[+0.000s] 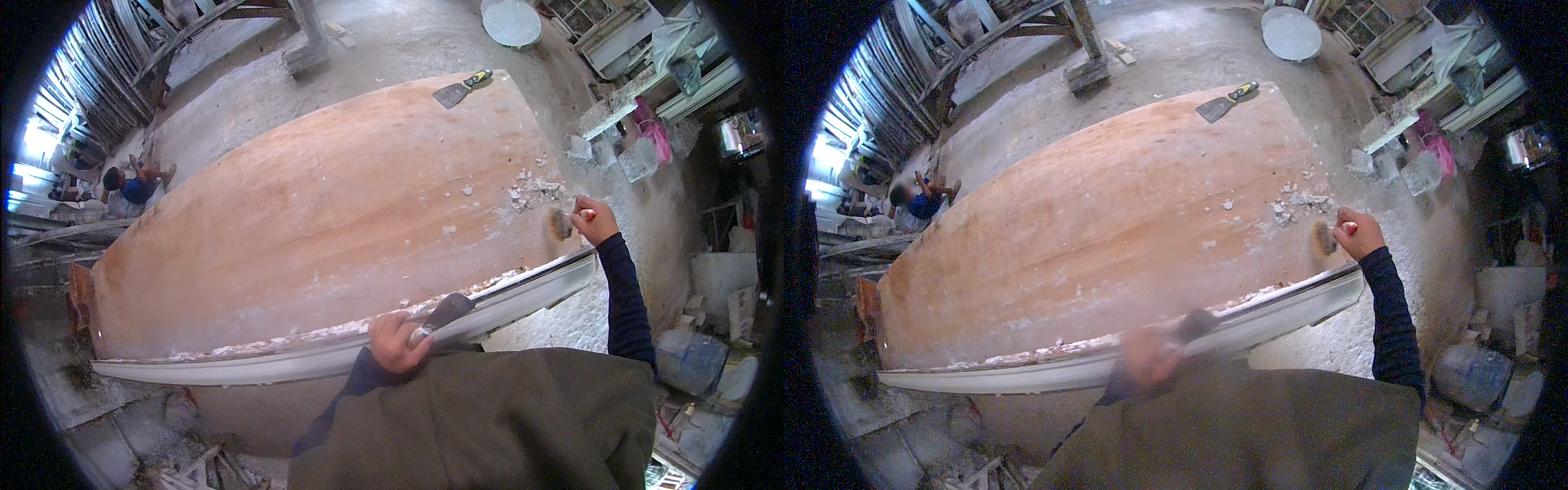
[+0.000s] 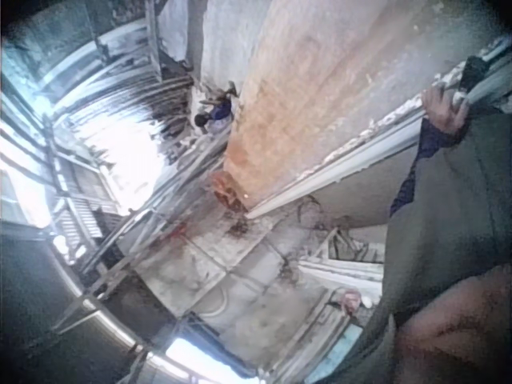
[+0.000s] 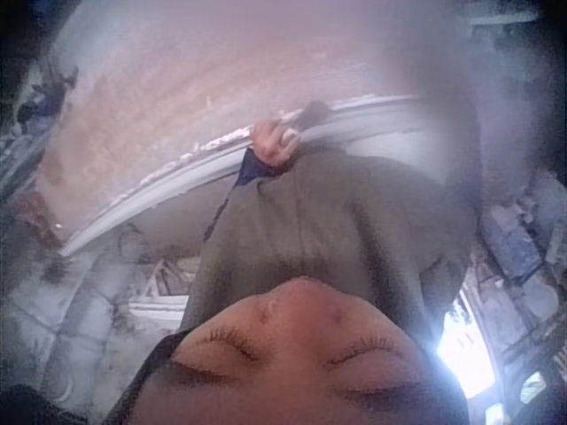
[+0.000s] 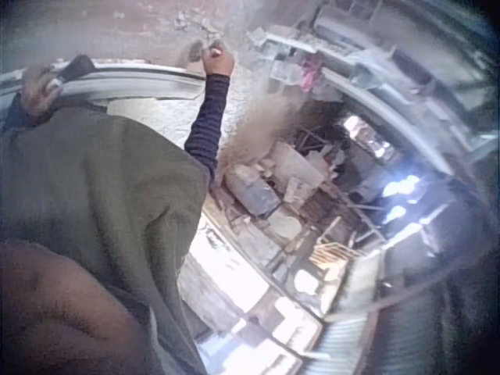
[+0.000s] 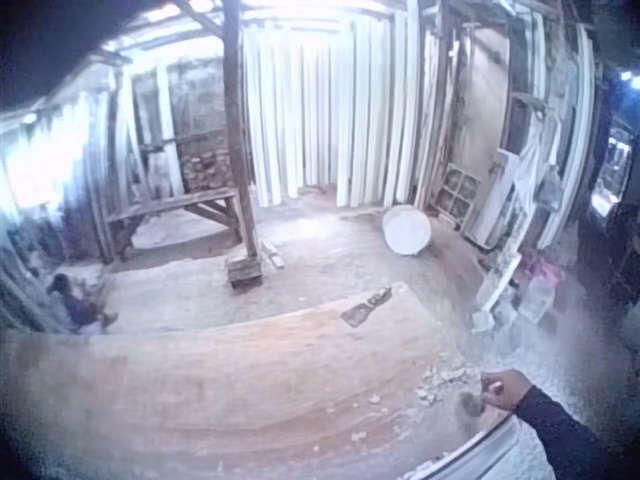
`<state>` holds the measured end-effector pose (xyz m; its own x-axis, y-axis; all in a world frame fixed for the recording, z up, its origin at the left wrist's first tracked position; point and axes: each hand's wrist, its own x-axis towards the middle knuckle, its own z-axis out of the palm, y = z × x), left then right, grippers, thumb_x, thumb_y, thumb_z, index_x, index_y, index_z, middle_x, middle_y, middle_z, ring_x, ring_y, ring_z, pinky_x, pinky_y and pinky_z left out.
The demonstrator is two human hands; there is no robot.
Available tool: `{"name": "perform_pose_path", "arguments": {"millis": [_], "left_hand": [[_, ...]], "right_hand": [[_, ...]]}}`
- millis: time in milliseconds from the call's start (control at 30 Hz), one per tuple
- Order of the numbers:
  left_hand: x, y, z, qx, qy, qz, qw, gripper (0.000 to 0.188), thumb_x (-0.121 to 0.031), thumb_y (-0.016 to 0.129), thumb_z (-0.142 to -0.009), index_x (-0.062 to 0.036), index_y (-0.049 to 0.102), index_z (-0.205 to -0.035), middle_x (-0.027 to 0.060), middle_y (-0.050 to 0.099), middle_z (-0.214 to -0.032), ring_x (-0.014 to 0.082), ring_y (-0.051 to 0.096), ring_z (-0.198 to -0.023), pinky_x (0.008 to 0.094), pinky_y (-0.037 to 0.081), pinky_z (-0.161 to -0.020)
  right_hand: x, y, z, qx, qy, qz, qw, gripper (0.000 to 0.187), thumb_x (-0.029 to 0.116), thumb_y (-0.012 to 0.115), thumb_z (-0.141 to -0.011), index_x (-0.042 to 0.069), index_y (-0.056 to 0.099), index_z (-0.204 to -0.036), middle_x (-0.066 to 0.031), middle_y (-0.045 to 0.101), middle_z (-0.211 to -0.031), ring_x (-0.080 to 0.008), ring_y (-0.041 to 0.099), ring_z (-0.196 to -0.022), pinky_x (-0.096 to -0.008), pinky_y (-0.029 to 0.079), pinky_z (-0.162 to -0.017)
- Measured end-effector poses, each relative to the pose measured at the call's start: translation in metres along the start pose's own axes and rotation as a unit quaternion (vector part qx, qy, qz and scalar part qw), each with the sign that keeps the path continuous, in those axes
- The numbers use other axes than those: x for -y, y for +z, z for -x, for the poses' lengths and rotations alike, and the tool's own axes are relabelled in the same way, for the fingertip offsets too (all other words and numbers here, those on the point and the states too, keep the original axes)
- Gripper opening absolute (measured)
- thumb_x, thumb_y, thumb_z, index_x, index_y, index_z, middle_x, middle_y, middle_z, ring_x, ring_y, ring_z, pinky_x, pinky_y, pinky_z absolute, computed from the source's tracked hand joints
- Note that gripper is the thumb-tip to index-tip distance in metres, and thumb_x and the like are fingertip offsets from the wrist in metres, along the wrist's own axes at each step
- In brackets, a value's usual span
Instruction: The person uses a brush and a scraper to clean a large flat surface in a workshop. They repeatedly brush away debris and scrape along the edges, moving along the surface as they work.
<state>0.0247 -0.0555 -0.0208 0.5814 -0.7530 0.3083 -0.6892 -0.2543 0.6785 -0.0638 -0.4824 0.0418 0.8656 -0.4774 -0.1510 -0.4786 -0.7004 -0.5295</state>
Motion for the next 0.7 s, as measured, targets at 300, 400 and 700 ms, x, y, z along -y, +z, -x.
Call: {"name": "perform_pose_path", "arguments": {"millis": [300, 400, 700], "left_hand": [[-0.011, -0.011, -0.003, 0.014, -0.001, 0.006, 1.0, 0.029, -0.022, 0.07, -0.058, -0.0048, 0.058, -0.077, 0.0111, 0.054, -0.083, 0.0273, 0.052, -0.075, 0.0367, 0.038, -0.064], [-0.012, -0.012, -0.003, 0.022, -0.002, 0.017, 1.0, 0.028, -0.023, 0.07, -0.058, -0.0048, 0.057, -0.075, 0.0113, 0.054, -0.083, 0.0272, 0.053, -0.075, 0.0369, 0.039, -0.064], [-0.007, -0.004, 0.005, 0.008, -0.023, 0.035, 0.999, 0.027, -0.024, 0.071, -0.059, -0.0052, 0.057, -0.074, 0.0131, 0.055, -0.084, 0.0281, 0.053, -0.076, 0.0364, 0.04, -0.065]], "right_hand": [[0.177, 0.16, -0.04, 0.361, -0.212, -0.21, 0.884, 0.018, 0.02, 0.06, -0.076, 0.005, 0.059, -0.085, -0.0046, 0.059, -0.073, -0.0103, 0.056, -0.067, -0.0254, 0.046, -0.059], [0.194, 0.185, -0.034, 0.359, -0.351, -0.157, 0.851, 0.019, 0.019, 0.059, -0.074, 0.005, 0.059, -0.086, -0.0072, 0.059, -0.075, -0.015, 0.056, -0.071, -0.0287, 0.045, -0.064], [0.055, 0.054, -0.027, 0.284, -0.133, -0.1, 0.944, 0.017, 0.013, 0.061, -0.072, 0.0, 0.057, -0.082, -0.0075, 0.059, -0.075, -0.0126, 0.055, -0.07, -0.0263, 0.044, -0.064]]}}
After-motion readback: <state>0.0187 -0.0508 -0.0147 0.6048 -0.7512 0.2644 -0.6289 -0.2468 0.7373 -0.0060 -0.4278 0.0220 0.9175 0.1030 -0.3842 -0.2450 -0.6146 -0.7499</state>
